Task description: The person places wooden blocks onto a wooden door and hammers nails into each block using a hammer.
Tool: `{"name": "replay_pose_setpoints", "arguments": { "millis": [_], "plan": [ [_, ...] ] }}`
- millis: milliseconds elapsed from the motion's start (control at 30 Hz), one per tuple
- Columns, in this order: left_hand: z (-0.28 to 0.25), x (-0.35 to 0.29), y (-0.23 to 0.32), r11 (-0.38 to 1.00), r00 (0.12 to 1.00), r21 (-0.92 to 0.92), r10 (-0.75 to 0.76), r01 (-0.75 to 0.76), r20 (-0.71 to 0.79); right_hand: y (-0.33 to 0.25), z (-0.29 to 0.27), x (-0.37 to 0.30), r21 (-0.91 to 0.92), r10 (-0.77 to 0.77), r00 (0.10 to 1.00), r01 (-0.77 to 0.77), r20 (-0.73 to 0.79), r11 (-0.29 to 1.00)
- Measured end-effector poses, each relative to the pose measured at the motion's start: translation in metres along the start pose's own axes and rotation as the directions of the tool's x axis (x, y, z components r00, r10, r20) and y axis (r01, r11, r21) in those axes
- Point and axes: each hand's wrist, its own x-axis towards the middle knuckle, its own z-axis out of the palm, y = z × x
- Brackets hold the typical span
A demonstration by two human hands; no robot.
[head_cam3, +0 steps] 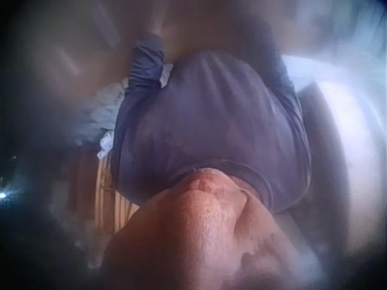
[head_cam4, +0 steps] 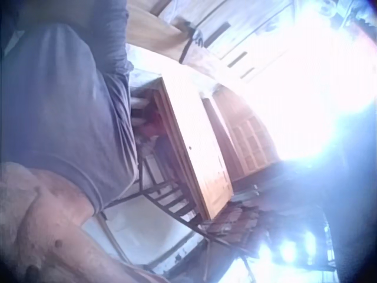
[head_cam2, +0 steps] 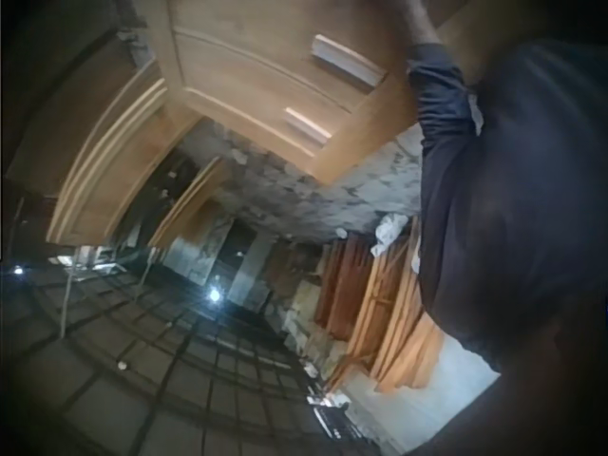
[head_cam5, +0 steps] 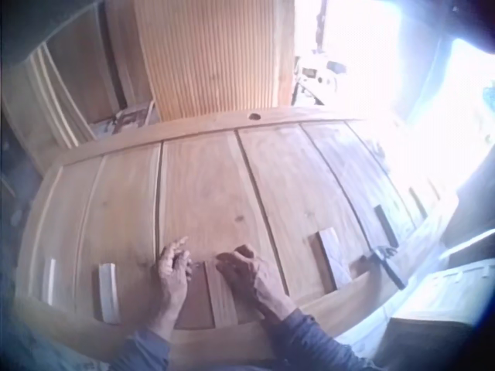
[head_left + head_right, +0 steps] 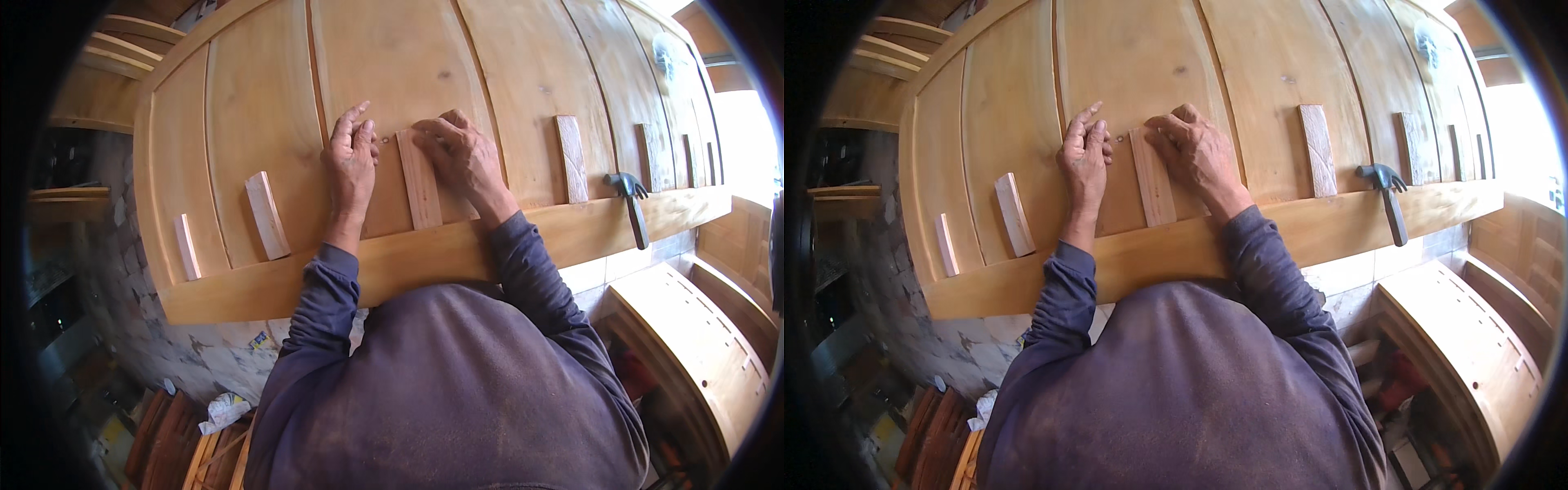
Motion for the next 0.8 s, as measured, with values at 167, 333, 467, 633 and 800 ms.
{"name": "replay_pose_setpoints", "arguments": {
  "millis": [167,333,467,633,800],
  "plan": [
    [0.002,0.001,-0.008,0.993,0.993,0.014,0.115,-0.115,0.016,0.010,0.001,0.002,-0.066,-0.046,0.999,0.046,0.006,0.997],
    [-0.006,0.003,-0.015,0.963,0.963,-0.051,0.261,-0.265,-0.064,0.008,0.000,0.005,-0.048,-0.007,0.999,0.010,0.049,0.999],
    [-0.020,-0.033,0.000,0.947,0.948,-0.099,0.292,-0.305,-0.130,0.015,-0.002,0.006,-0.044,-0.002,0.998,0.005,0.070,0.999],
    [-0.037,-0.097,0.004,0.519,0.740,0.564,0.612,-0.642,0.280,0.011,-0.007,0.010,-0.033,-0.001,0.991,0.006,0.132,0.999],
    [-0.030,-0.116,0.006,0.468,0.768,0.621,0.497,-0.630,0.404,0.015,-0.009,0.011,-0.054,-0.035,0.990,0.043,0.136,0.998]
  ]
}}
